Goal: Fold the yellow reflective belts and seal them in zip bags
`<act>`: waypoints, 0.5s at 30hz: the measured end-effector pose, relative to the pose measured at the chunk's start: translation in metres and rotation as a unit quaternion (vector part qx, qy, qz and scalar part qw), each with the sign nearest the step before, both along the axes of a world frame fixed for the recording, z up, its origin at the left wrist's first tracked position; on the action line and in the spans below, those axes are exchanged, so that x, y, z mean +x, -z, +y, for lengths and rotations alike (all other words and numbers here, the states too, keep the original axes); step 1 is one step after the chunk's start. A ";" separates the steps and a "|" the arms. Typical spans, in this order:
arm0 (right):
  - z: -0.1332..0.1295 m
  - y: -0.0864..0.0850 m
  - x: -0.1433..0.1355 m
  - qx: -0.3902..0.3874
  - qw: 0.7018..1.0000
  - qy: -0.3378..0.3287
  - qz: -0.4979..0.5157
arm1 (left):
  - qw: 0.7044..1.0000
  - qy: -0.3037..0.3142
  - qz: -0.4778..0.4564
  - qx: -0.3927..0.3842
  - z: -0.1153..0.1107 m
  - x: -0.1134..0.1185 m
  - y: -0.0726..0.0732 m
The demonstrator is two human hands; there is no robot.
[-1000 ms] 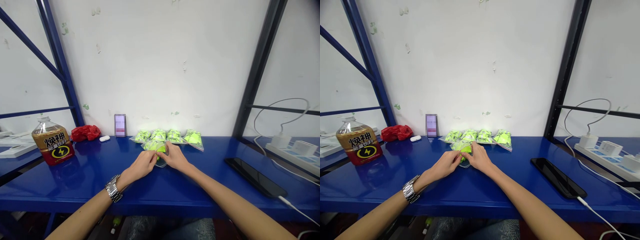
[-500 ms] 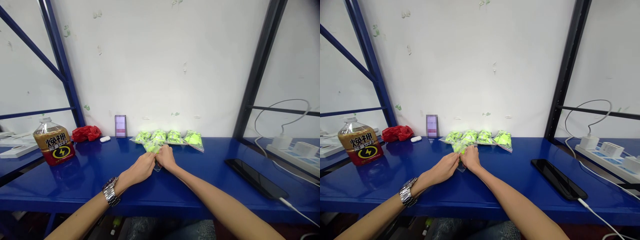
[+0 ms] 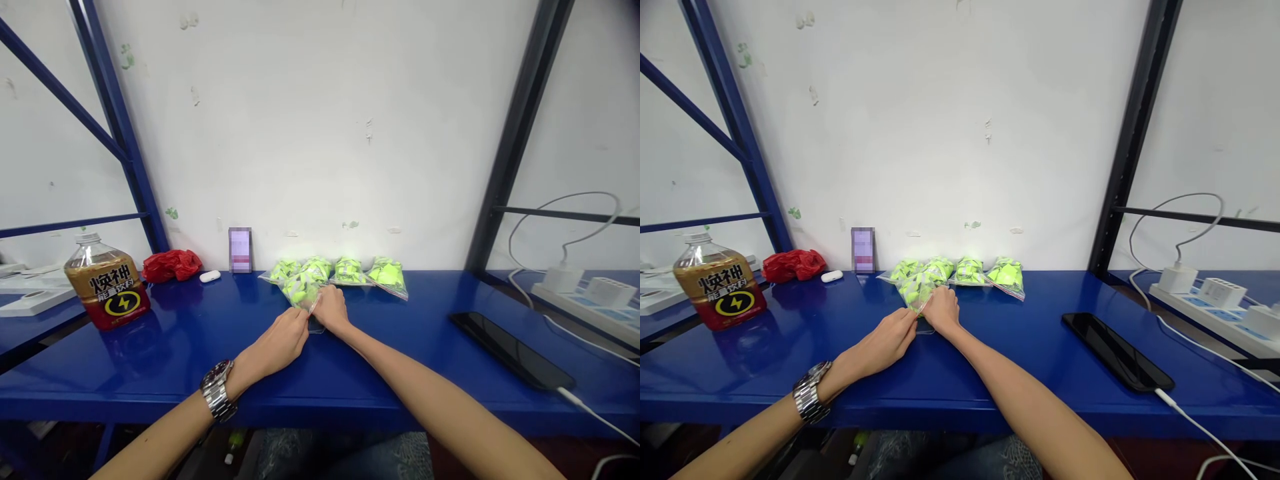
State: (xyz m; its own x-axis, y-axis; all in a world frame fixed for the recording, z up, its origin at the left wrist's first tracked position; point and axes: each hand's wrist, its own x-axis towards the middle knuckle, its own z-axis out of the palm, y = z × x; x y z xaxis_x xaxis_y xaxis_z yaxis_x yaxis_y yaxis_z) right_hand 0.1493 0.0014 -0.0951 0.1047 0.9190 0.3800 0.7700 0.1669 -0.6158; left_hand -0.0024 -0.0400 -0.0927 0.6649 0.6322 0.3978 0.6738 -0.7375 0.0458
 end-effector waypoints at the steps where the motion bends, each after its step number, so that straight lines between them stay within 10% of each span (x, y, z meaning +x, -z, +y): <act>1: -0.001 -0.002 0.002 0.003 1.000 -0.008 0.001 | 1.000 -0.016 -0.006 0.002 -0.001 0.001 -0.001; 8: -0.027 -0.020 0.036 -0.002 0.993 -0.089 0.074 | 0.995 -0.088 -0.045 0.015 -0.002 -0.013 -0.031; 15: -0.043 -0.051 0.068 0.157 0.951 -0.256 -0.072 | 0.993 0.059 0.015 0.101 0.010 -0.035 -0.085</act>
